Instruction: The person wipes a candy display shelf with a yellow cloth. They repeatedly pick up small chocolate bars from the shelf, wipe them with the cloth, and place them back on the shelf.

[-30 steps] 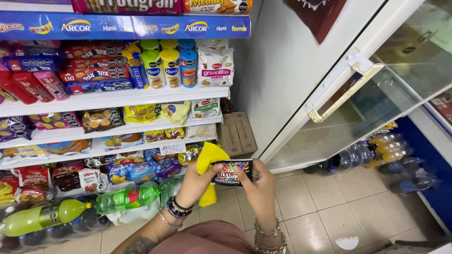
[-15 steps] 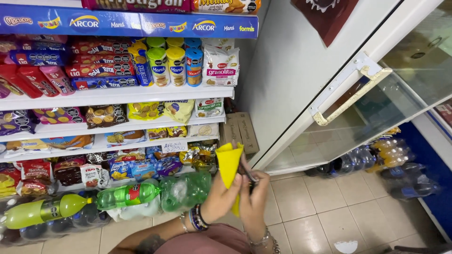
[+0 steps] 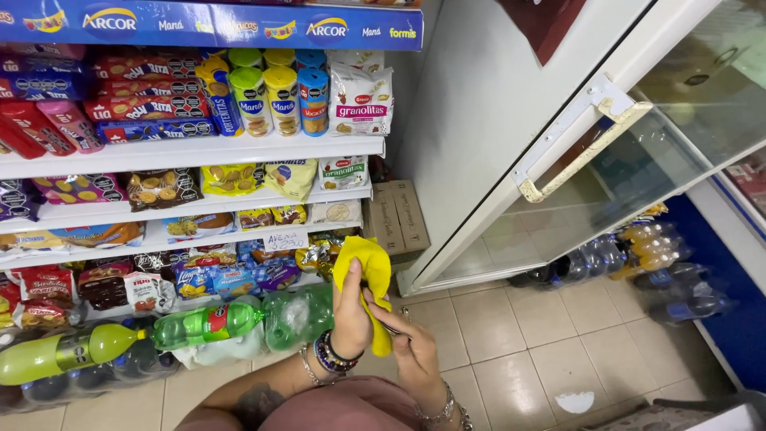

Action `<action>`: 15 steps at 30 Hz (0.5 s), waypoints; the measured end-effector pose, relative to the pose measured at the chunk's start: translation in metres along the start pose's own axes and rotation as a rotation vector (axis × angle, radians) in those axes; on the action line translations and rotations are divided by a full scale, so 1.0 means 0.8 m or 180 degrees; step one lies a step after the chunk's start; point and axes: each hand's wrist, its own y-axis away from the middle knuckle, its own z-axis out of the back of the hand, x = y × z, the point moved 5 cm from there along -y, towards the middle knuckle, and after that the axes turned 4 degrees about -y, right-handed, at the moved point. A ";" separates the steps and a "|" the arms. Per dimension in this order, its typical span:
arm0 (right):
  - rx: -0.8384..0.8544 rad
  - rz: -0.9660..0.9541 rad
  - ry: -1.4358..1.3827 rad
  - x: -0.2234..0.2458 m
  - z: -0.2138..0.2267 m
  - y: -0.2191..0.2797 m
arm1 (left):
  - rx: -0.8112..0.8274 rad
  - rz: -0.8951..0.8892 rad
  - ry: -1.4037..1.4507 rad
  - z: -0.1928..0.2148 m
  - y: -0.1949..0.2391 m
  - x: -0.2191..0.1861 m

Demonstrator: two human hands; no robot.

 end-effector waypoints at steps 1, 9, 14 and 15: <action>-0.0066 -0.0077 -0.0151 0.004 0.003 -0.001 | 0.0150 -0.0644 -0.0551 -0.004 0.000 -0.015; -0.0645 -0.0077 0.0097 -0.003 0.048 0.034 | 0.1387 -0.2549 -0.2233 -0.043 -0.001 -0.019; -0.1590 -0.0715 0.0062 0.010 0.095 0.077 | 0.2059 -0.3255 -0.2540 -0.077 -0.010 -0.001; -0.1752 -0.0722 0.0098 -0.013 0.114 0.099 | 0.2223 -0.3198 -0.2492 -0.075 -0.021 0.017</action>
